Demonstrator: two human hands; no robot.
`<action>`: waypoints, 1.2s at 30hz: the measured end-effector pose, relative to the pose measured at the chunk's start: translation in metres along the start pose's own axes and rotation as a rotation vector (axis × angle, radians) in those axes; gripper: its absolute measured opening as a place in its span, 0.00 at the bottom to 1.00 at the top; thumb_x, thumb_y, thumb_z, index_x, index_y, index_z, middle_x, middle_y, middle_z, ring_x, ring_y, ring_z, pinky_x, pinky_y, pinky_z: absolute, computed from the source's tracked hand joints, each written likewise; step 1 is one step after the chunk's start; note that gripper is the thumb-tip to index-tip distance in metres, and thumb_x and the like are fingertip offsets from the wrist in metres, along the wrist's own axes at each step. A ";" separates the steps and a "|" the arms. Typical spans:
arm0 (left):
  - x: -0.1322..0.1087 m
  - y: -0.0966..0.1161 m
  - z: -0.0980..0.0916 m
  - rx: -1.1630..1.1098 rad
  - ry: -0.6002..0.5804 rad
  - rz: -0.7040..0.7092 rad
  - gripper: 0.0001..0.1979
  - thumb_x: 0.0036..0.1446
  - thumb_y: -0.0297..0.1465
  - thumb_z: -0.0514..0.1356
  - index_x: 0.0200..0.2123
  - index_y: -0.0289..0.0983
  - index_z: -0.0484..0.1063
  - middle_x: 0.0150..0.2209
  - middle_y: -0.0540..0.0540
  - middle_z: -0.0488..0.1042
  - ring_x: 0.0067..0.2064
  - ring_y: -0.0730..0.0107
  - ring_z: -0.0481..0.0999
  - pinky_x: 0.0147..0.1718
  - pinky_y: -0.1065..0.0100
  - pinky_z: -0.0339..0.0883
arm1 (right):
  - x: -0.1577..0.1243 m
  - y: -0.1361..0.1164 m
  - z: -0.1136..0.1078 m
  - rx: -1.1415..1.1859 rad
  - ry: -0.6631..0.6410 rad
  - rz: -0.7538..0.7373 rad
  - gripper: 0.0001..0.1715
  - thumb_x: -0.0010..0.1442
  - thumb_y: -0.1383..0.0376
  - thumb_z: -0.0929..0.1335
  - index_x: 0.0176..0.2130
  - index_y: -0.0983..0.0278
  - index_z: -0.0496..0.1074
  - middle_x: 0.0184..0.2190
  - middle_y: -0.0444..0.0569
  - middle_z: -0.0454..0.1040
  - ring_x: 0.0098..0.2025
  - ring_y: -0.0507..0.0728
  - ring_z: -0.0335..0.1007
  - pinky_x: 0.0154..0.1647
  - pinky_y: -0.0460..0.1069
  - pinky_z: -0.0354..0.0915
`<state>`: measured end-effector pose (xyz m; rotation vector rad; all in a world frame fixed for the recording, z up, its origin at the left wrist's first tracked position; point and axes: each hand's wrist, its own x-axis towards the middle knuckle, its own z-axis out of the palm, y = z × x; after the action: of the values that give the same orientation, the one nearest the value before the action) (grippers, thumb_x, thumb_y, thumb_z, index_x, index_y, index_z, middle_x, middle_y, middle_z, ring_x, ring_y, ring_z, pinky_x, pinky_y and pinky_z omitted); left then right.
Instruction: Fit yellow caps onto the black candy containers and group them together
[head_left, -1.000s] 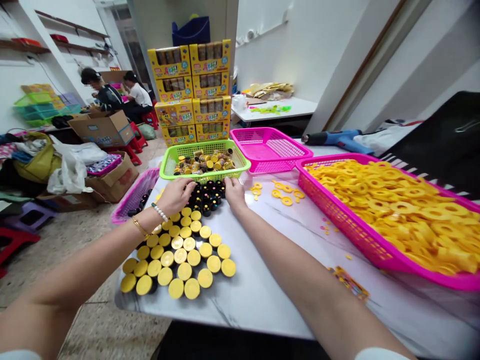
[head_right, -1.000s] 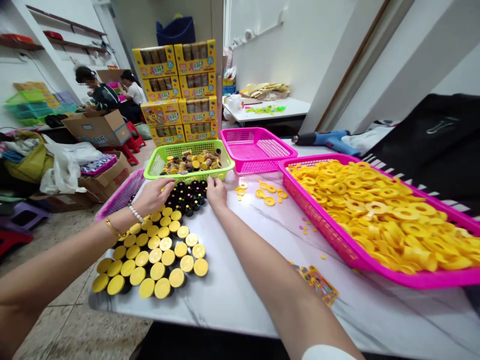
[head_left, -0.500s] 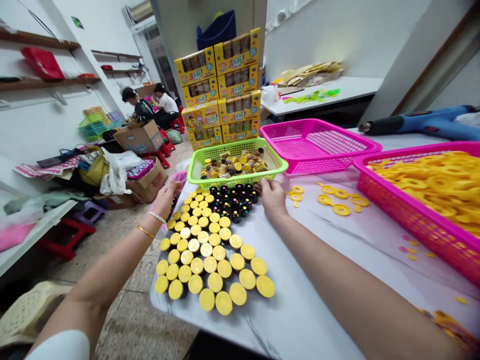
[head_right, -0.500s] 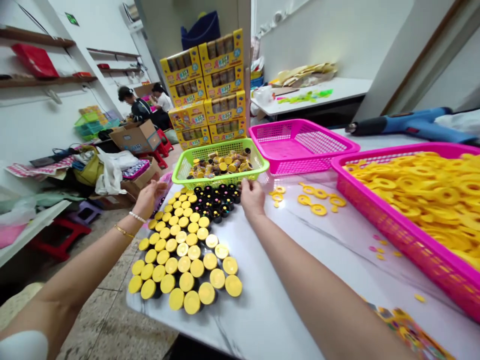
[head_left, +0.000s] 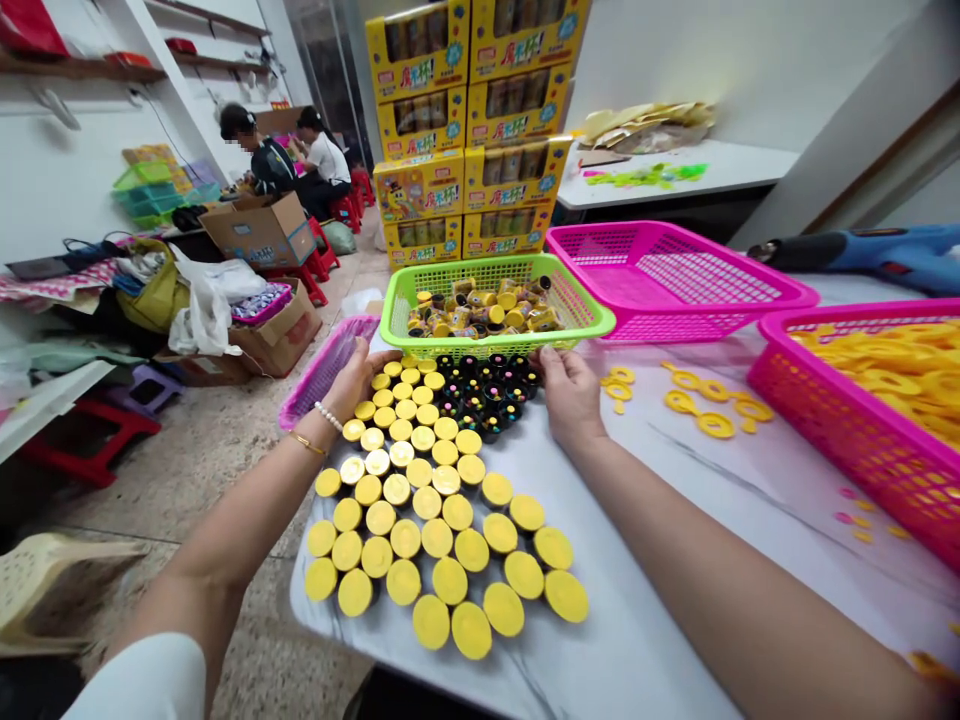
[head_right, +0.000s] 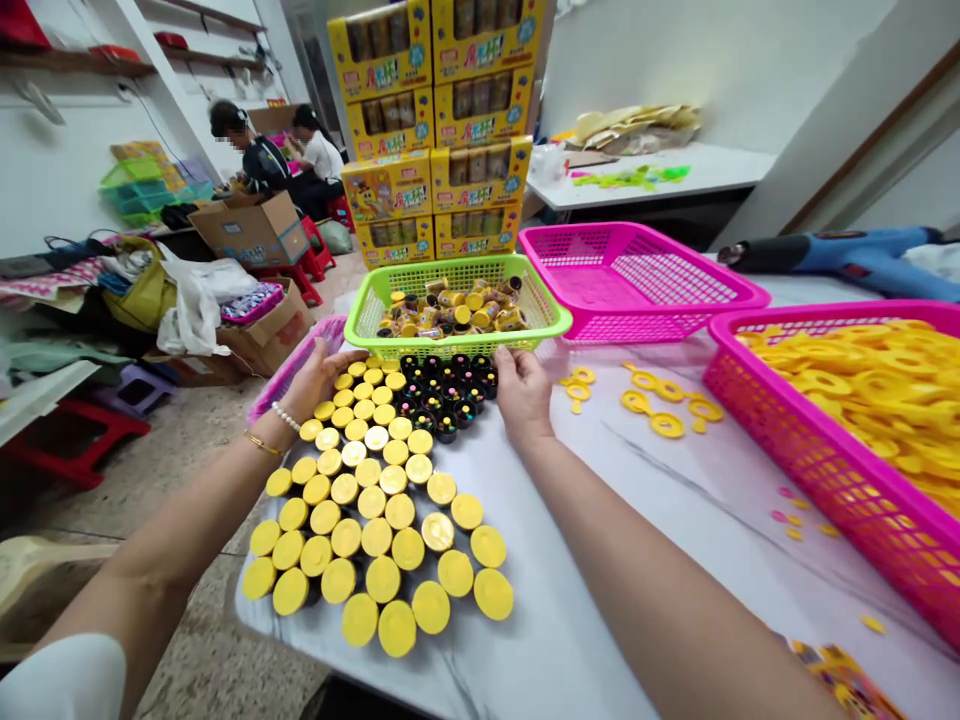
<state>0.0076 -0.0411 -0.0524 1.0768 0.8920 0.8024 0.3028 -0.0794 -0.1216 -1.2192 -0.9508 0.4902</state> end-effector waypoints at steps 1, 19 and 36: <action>0.001 0.000 0.000 0.001 -0.015 -0.007 0.45 0.58 0.62 0.37 0.60 0.32 0.65 0.54 0.32 0.74 0.56 0.48 0.74 0.56 0.49 0.65 | -0.001 -0.002 -0.001 -0.009 -0.003 0.008 0.25 0.56 0.44 0.67 0.32 0.64 0.71 0.27 0.44 0.73 0.31 0.54 0.69 0.38 0.51 0.67; 0.009 -0.006 0.022 0.079 -0.086 -0.008 0.44 0.61 0.60 0.35 0.58 0.34 0.70 0.51 0.36 0.78 0.58 0.51 0.72 0.57 0.53 0.65 | -0.008 -0.021 -0.006 -0.095 0.069 0.062 0.24 0.56 0.45 0.68 0.30 0.64 0.74 0.25 0.44 0.72 0.31 0.55 0.68 0.36 0.51 0.65; 0.014 -0.014 0.043 0.218 -0.066 0.122 0.35 0.62 0.58 0.44 0.54 0.39 0.73 0.56 0.44 0.74 0.64 0.52 0.64 0.66 0.52 0.52 | -0.015 -0.032 -0.004 -0.143 0.030 0.020 0.25 0.55 0.44 0.68 0.31 0.64 0.73 0.25 0.43 0.72 0.30 0.54 0.67 0.35 0.50 0.64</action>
<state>0.0535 -0.0493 -0.0595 1.3517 0.8779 0.7776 0.2924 -0.1032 -0.0973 -1.3623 -0.9622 0.4237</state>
